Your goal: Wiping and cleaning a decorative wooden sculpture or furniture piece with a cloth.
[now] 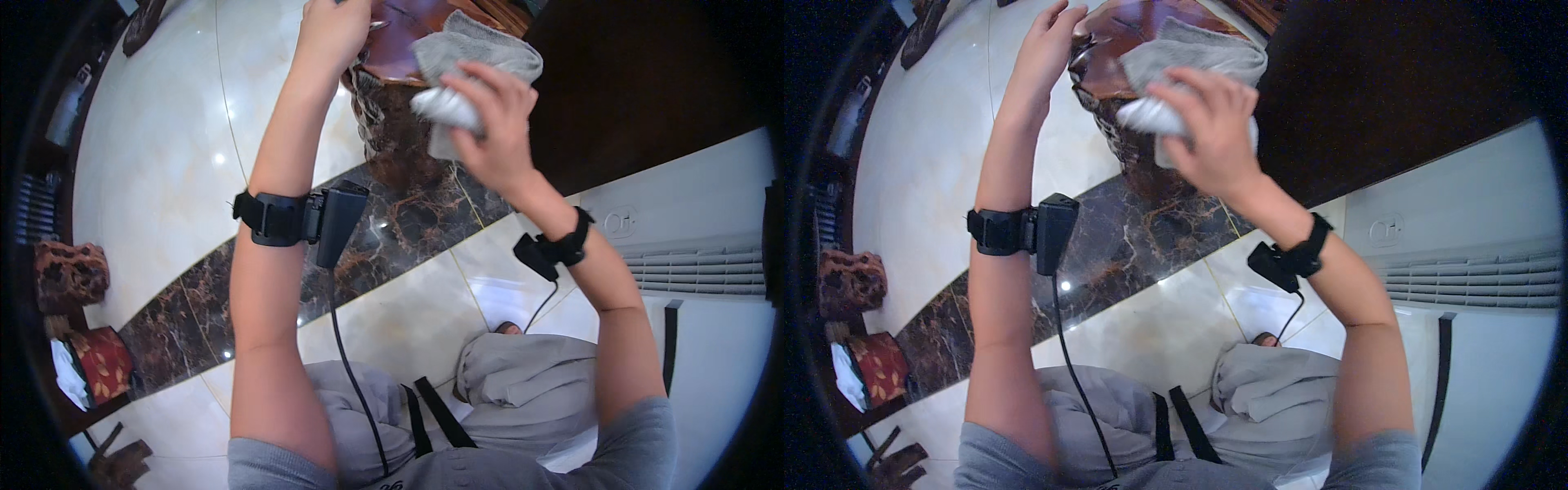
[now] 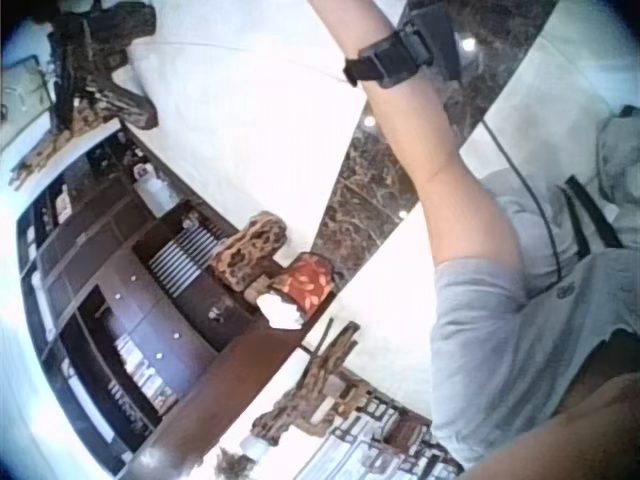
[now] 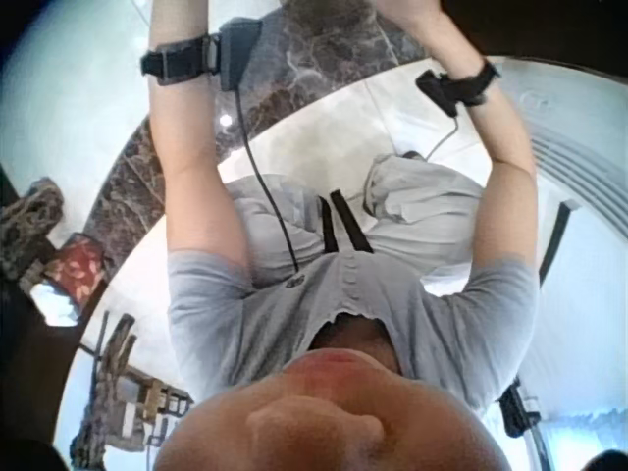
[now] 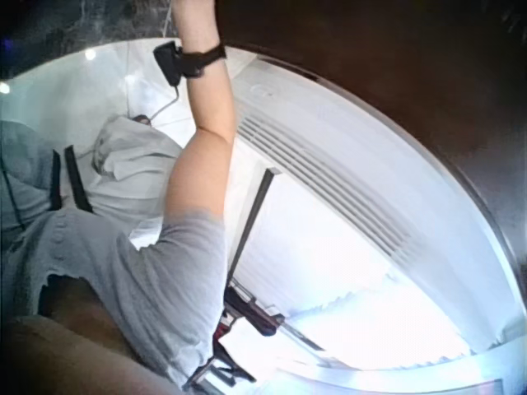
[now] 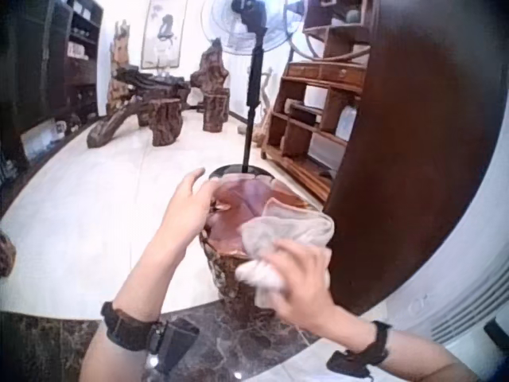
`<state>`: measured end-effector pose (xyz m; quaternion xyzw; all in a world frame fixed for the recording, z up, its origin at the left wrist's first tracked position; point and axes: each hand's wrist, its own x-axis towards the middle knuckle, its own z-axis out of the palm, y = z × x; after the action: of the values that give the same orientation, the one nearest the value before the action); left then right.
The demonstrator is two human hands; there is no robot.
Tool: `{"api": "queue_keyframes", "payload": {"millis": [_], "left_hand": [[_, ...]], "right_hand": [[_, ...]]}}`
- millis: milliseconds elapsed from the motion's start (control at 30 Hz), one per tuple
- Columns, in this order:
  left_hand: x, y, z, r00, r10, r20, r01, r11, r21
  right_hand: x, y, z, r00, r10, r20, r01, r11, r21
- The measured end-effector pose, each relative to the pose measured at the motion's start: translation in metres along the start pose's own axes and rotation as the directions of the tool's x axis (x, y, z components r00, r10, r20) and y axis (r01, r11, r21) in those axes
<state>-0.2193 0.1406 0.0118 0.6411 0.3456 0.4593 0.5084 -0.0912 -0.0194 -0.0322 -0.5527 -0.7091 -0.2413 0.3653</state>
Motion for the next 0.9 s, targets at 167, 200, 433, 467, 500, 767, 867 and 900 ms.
{"api": "queue_keyframes", "payload": {"millis": [167,200,433,467,500,767,867,900], "left_hand": [[-0.018,0.015,-0.022,0.991,0.01,0.134,0.003,0.996,-0.094],[-0.015,0.012,-0.023,0.992,0.017,0.126,-0.005,0.995,-0.1],[-0.015,-0.001,-0.017,0.994,0.078,0.076,-0.08,0.997,0.022],[-0.017,0.0,-0.015,0.997,0.047,0.06,-0.052,0.996,0.077],[-0.018,0.002,-0.012,0.999,0.022,0.042,-0.027,0.991,0.134],[-0.011,-0.016,0.034,0.967,0.252,-0.02,-0.214,0.857,0.469],[-0.04,-0.006,0.042,0.955,0.294,-0.039,-0.185,0.693,0.696],[-0.042,-0.006,0.041,0.947,0.319,-0.022,-0.207,0.664,0.718]], "right_hand": [[-0.054,-0.008,0.082,0.877,-0.118,0.466,0.175,0.981,-0.08],[-0.067,-0.003,0.091,0.876,-0.129,0.466,0.187,0.979,-0.082],[-0.11,0.028,0.094,0.684,-0.263,0.68,0.344,0.939,0.018],[-0.111,0.031,0.085,0.664,-0.221,0.715,0.335,0.942,-0.021],[-0.113,0.041,0.078,0.723,-0.176,0.668,0.295,0.953,-0.067],[-0.054,0.039,0.031,0.962,-0.176,0.211,0.198,0.976,-0.091],[-0.052,0.026,0.038,0.97,-0.145,0.195,0.162,0.984,-0.078],[-0.052,0.019,0.042,0.958,-0.144,0.247,0.169,0.982,-0.083]]}}
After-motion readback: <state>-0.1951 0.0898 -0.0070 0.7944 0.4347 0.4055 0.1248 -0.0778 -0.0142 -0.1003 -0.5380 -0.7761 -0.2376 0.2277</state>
